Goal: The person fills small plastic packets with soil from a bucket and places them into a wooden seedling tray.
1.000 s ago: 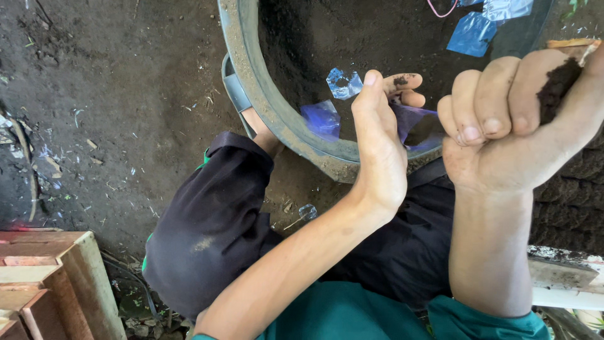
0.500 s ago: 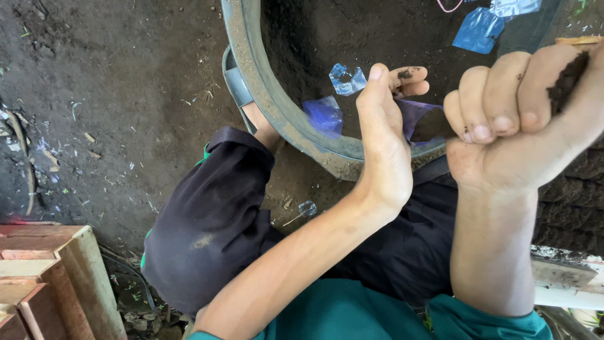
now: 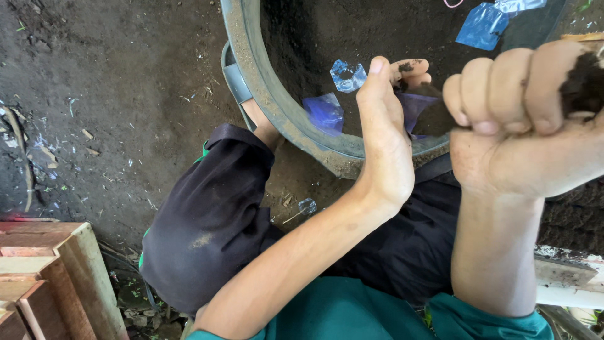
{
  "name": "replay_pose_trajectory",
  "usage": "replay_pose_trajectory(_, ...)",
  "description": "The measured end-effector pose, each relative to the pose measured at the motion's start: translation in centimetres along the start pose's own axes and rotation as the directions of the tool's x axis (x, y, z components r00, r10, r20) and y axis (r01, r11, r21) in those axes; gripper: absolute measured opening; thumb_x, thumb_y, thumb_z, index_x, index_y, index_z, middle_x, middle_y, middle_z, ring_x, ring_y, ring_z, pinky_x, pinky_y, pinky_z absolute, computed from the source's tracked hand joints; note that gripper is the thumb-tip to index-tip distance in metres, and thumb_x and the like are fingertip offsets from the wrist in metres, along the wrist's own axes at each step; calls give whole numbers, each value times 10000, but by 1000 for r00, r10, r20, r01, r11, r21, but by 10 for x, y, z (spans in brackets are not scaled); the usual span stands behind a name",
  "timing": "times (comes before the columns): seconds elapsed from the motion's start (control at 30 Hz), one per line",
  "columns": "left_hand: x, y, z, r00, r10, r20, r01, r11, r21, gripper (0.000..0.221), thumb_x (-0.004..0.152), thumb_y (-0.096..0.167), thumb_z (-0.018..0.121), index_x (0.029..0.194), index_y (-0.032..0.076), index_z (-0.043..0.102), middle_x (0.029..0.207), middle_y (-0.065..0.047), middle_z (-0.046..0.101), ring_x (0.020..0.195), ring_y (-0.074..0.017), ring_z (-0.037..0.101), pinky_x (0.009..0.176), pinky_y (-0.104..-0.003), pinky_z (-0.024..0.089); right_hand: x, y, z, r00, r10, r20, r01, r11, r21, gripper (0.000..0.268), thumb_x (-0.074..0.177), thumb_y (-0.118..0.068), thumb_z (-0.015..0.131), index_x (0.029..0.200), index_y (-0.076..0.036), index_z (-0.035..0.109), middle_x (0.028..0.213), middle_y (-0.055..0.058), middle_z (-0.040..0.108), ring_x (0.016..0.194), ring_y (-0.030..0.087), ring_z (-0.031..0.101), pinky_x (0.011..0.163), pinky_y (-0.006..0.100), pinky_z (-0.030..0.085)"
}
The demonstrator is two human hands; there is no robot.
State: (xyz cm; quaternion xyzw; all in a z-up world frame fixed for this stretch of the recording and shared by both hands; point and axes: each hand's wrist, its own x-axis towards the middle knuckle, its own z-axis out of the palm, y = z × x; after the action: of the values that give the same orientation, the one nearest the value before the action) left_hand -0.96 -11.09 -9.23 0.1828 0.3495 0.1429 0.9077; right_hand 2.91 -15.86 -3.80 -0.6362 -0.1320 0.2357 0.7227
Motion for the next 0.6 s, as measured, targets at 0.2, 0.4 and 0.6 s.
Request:
replay_pose_trajectory(0.2, 0, 6, 2, 995, -92, -48, 91, 996, -14, 457, 856, 487, 303, 913, 82, 507, 886, -52, 465, 846, -122, 432, 783, -249, 327, -7, 19, -30, 974, -216, 61, 223, 965, -141, 462, 850, -565, 391, 895, -110, 458, 675, 67, 401, 708, 254, 498, 798, 397, 504)
replay_pose_trajectory(0.4, 2, 4, -2, 999, 28, 21, -25, 993, -113, 482, 909, 458, 297, 955, 23, 500, 885, -76, 493, 849, -139, 468, 773, -270, 384, -7, -14, -13, 986, 8, 169, 141, 514, -846, 328, 788, 63, 431, 1079, 137, 564, 1008, 214, 581, 929, 267, 566, 840, 340, 449)
replay_pose_trajectory(0.6, 1, 2, -3, 1000, -14, -15, 11, 982, -188, 451, 900, 447, 347, 870, 46, 553, 761, -72, 516, 744, -167, 508, 711, -306, 428, -4, -17, 2, 977, 16, 215, 192, 387, -902, 339, 694, -64, 686, 1014, 30, 625, 977, 171, 552, 831, 219, 560, 657, 279, 454)
